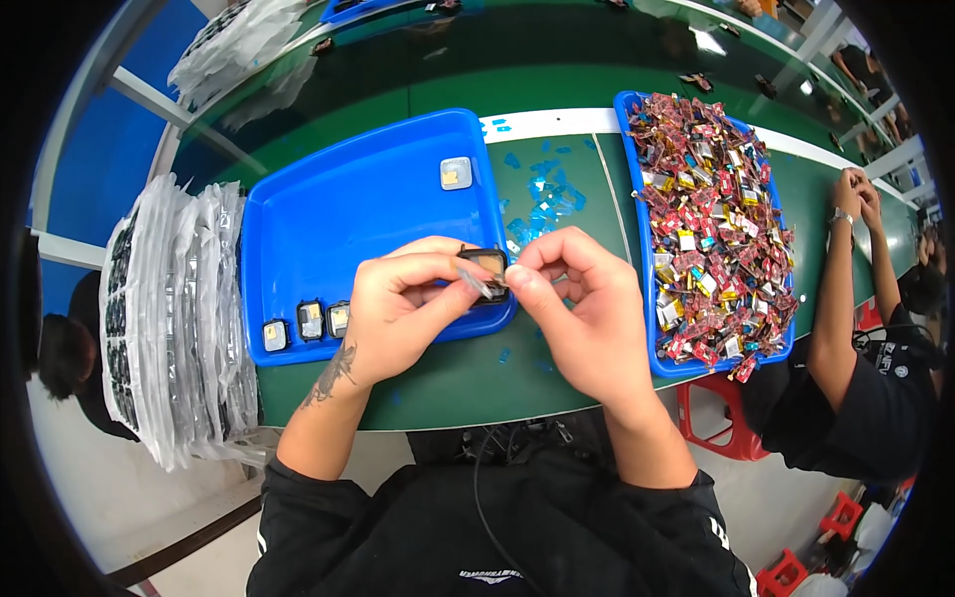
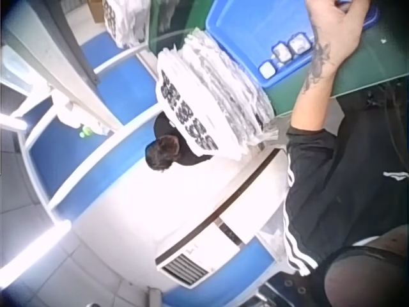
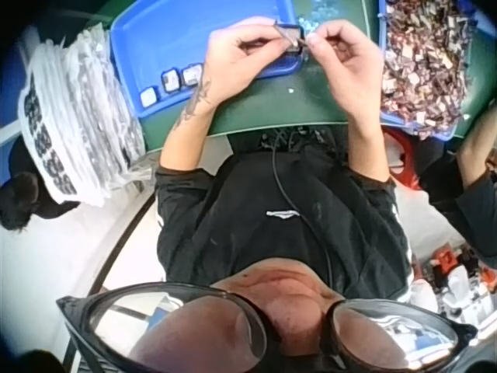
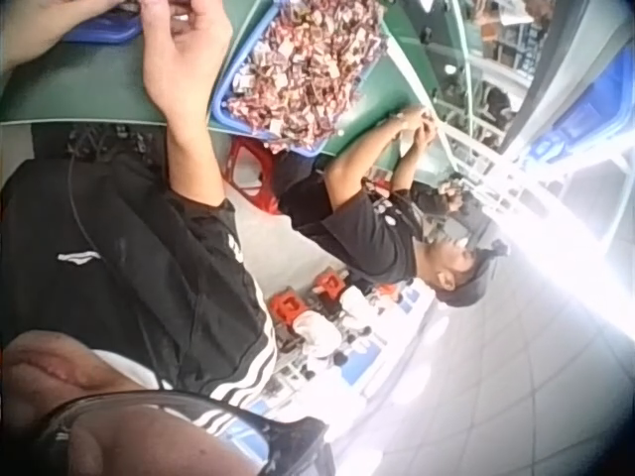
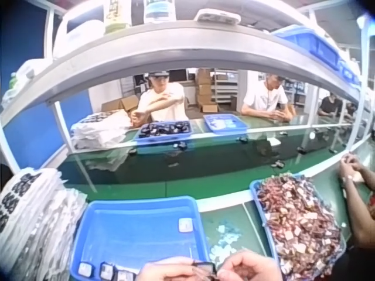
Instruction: The recorder is assembling small electronic components, specifically inserting small PCBs and modules into plastic frames on an assembly line.
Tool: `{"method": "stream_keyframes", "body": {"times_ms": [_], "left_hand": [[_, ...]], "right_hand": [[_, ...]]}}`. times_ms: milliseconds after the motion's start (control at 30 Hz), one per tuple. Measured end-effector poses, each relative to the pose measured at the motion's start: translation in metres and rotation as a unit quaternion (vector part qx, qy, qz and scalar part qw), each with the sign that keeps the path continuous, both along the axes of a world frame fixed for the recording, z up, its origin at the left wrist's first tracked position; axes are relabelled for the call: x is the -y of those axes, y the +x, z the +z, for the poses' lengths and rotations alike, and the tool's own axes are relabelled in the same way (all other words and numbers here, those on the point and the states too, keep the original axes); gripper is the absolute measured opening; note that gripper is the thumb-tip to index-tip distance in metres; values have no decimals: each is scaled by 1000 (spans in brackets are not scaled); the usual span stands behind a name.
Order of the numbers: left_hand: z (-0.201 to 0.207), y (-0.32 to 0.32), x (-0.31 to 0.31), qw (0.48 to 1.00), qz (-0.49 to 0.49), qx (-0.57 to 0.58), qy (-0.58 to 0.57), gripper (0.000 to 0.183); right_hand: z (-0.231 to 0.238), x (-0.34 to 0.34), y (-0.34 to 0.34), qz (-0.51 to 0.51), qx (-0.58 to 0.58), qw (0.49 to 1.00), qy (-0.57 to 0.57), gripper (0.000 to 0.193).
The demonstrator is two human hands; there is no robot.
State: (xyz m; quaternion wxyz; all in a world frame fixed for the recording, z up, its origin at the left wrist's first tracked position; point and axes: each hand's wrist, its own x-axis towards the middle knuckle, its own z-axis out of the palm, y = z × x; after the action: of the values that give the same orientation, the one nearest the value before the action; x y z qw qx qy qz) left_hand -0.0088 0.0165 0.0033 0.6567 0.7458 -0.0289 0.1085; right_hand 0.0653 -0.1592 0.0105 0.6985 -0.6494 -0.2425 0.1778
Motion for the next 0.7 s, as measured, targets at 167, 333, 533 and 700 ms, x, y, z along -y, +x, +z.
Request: {"method": "stream_keyframes", "body": {"times_ms": [167,333,533,700], "left_hand": [[1,0,10,975,29,-120,-186,15],[-3,-1,14,974,44,-107,-193,20],[-7,-1,17,974,37,-55,-215,34],[-5,0,18,975,31,-37,-217,43]], "right_hand": [[-3,-4,-4,-4,-78,997,28,13],[-3,-13,-15,-90,53,995,5,32],[-5,-12,-13,-94,43,994,-27,46],[-3,-8,-11,-100,20,994,-38,48]]}}
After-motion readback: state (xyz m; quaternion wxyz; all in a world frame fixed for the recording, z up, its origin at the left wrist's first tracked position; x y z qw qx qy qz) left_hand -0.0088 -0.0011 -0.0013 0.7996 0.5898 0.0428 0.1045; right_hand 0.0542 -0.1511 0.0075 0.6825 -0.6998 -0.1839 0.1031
